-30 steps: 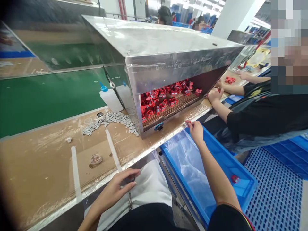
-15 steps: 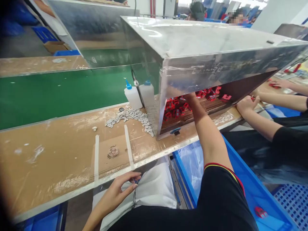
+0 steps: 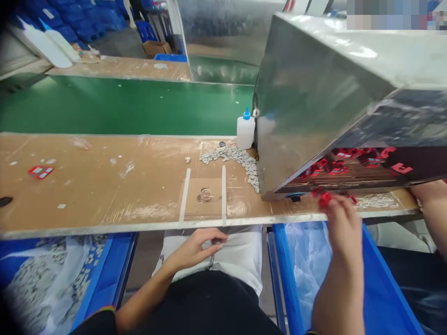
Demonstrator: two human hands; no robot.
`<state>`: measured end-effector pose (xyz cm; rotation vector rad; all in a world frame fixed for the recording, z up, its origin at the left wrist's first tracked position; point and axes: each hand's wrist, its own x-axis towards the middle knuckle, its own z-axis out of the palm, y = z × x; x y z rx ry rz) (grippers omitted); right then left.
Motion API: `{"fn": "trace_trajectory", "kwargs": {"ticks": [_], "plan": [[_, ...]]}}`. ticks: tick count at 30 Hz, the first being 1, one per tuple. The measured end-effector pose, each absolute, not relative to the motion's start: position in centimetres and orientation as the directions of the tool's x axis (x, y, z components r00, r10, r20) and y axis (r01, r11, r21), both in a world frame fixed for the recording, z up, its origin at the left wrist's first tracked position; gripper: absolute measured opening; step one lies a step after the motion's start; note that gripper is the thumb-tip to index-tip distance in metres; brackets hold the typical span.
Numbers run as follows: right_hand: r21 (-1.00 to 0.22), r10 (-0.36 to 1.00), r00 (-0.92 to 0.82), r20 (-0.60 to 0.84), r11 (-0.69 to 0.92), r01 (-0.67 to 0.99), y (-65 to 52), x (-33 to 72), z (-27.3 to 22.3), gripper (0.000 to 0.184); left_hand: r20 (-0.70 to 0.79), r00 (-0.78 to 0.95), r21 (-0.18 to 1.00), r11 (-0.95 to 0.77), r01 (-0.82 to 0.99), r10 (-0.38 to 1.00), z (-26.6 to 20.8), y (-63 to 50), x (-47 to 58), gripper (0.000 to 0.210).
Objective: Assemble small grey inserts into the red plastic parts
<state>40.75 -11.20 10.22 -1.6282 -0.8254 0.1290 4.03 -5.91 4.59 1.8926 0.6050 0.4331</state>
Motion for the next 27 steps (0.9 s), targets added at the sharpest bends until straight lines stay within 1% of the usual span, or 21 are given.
{"fn": "trace_trajectory", "kwargs": {"ticks": [1, 2, 3, 4, 6, 8, 9, 11, 12, 13, 15, 17, 19, 21, 23, 27], "plan": [[-0.971, 0.661, 0.730, 0.172, -0.013, 0.240, -12.8, 38.0, 8.8, 0.035, 0.083, 0.820, 0.922, -0.356, 0.153, 0.567, 4.6, -5.8, 4.5, 0.024], [-0.997, 0.743, 0.669, -0.016, -0.061, 0.044, -14.0, 35.1, 7.6, 0.033, 0.156, 0.825, 0.916, -0.393, 0.085, 0.543, 4.5, -5.7, 4.9, 0.028], [-0.988, 0.815, 0.559, -0.154, -0.131, -0.082, -14.8, 32.1, 6.7, 0.033, 0.226, 0.825, 0.904, -0.427, 0.021, 0.518, 4.4, -5.6, 5.2, 0.034], [-0.964, 0.861, 0.436, -0.260, -0.203, -0.175, -15.1, 29.2, 6.1, 0.035, 0.276, 0.825, 0.887, -0.462, -0.020, 0.494, 4.3, -5.4, 5.5, 0.039], [-0.903, 0.899, 0.214, -0.382, -0.314, -0.293, -14.5, 24.4, 5.5, 0.038, 0.328, 0.819, 0.864, -0.499, -0.058, 0.472, 4.0, -4.8, 5.5, 0.040], [-0.860, 0.904, 0.063, -0.424, -0.380, -0.341, -13.3, 21.5, 5.4, 0.043, 0.330, 0.820, 0.867, -0.494, -0.066, 0.469, 3.4, -4.2, 5.0, 0.034], [-0.849, 0.901, 0.004, -0.434, -0.408, -0.335, -12.6, 20.7, 5.3, 0.047, 0.315, 0.813, 0.877, -0.478, -0.051, 0.490, 3.1, -3.9, 4.5, 0.031], [-0.863, 0.895, -0.061, -0.441, -0.442, -0.243, -11.5, 20.3, 4.9, 0.056, 0.266, 0.785, 0.904, -0.427, -0.003, 0.559, 2.5, -3.3, 3.4, 0.026], [-0.885, 0.900, -0.050, -0.433, -0.435, -0.163, -11.0, 20.4, 4.6, 0.059, 0.237, 0.763, 0.920, -0.392, 0.023, 0.601, 2.1, -3.1, 2.8, 0.026], [-0.911, 0.913, -0.003, -0.407, -0.407, -0.073, -10.5, 20.6, 4.3, 0.061, 0.208, 0.739, 0.935, -0.353, 0.042, 0.640, 1.8, -2.8, 2.3, 0.026], [-0.949, 0.949, 0.138, -0.283, -0.298, 0.102, -9.5, 21.1, 3.6, 0.057, 0.161, 0.681, 0.961, -0.272, 0.057, 0.714, 1.4, -2.5, 1.5, 0.025], [-0.959, 0.967, 0.216, -0.136, -0.183, 0.217, -8.3, 21.5, 3.1, 0.051, 0.123, 0.620, 0.980, -0.194, 0.049, 0.775, 1.1, -2.1, 0.8, 0.023], [-0.960, 0.976, 0.217, -0.035, -0.093, 0.263, -7.1, 21.6, 2.9, 0.046, 0.081, 0.564, 0.990, -0.132, 0.050, 0.822, 1.2, -1.8, 0.3, 0.021], [-0.957, 0.973, 0.227, 0.030, -0.038, 0.289, -5.9, 21.4, 2.8, 0.041, 0.045, 0.523, 0.989, -0.113, 0.099, 0.851, 1.3, -1.5, -0.1, 0.021], [-0.947, 0.968, 0.238, 0.077, -0.003, 0.320, -4.7, 21.0, 2.6, 0.037, 0.040, 0.498, 0.975, -0.142, 0.169, 0.866, 1.5, -1.2, -0.3, 0.022], [-0.922, 0.973, 0.183, 0.143, 0.064, 0.381, -2.6, 20.3, 2.0, 0.025, 0.106, 0.489, 0.934, -0.255, 0.249, 0.866, 1.7, -0.7, -0.1, 0.022]]}}
